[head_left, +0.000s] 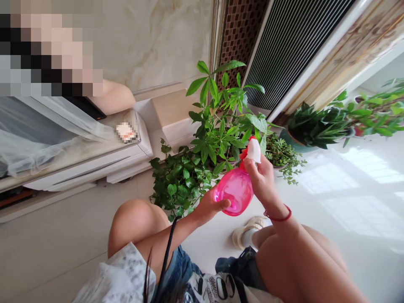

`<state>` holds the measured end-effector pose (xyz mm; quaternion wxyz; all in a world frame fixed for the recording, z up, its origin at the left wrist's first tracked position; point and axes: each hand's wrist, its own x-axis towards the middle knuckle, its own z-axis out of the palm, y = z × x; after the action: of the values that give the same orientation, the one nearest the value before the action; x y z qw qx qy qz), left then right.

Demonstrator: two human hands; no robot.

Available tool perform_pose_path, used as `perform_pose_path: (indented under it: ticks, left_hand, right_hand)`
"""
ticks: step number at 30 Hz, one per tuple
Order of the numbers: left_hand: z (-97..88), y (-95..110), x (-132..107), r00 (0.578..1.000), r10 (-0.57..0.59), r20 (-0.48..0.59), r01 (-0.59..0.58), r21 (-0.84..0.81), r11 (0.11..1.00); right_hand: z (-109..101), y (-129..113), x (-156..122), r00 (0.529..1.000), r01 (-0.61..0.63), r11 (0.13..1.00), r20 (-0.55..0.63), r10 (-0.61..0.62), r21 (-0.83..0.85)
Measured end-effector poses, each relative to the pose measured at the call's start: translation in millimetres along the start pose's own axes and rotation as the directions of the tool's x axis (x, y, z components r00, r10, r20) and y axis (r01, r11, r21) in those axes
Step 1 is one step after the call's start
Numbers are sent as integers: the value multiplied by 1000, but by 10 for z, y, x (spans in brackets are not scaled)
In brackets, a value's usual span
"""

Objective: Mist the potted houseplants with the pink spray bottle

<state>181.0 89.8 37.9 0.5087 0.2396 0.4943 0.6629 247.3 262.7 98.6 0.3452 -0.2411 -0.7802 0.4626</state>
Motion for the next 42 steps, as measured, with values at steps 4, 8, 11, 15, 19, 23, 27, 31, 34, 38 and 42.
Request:
perform_pose_path:
  ticks: [4,8,11,15,19,23,27,31,34,38,42]
  left_hand:
    - [5,35,17,997,23,76,-26,41,999]
    - [16,63,10,995,17,102,-19,23,1000]
    - [46,77,-11,993,-1,115,-3,29,1000]
    - [92,66,-39,984,13,178,-10,-12,1000]
    - [137,46,-45,972,40,232,-11,-125,992]
    - [173,42,-37,966,73,247,-27,-186,982]
    - [186,38,-37,973,35,228,-3,-141,990]
    - [211,63,-56,976,-14,215,50,-162,986]
    - [227,62,-72,972,-31,232,78,-198,977]
    - [225,-19,-90,959,-58,276,109,-172,979]
    - [222,-115,-113,967,-102,232,132,-122,984]
  right_hand:
    - [-104,18,108,997,-78,990,-20,81,116]
    - [-200,23,157,990,-134,969,-10,139,208]
    - [-245,60,139,986,-151,954,-22,162,259]
    - [-327,97,116,980,-170,939,-44,192,297]
    - [-431,74,114,980,-149,938,-78,182,313]
    - [-457,75,103,981,-108,937,-118,155,332]
    - [-442,115,77,979,-98,943,-138,148,319]
    - [-490,148,30,979,-87,972,-160,124,221]
    - [-542,171,-15,983,-86,982,-147,111,168]
    - [-553,224,-68,987,-122,982,-91,135,141]
    - [-528,316,-124,982,-178,977,-40,183,115]
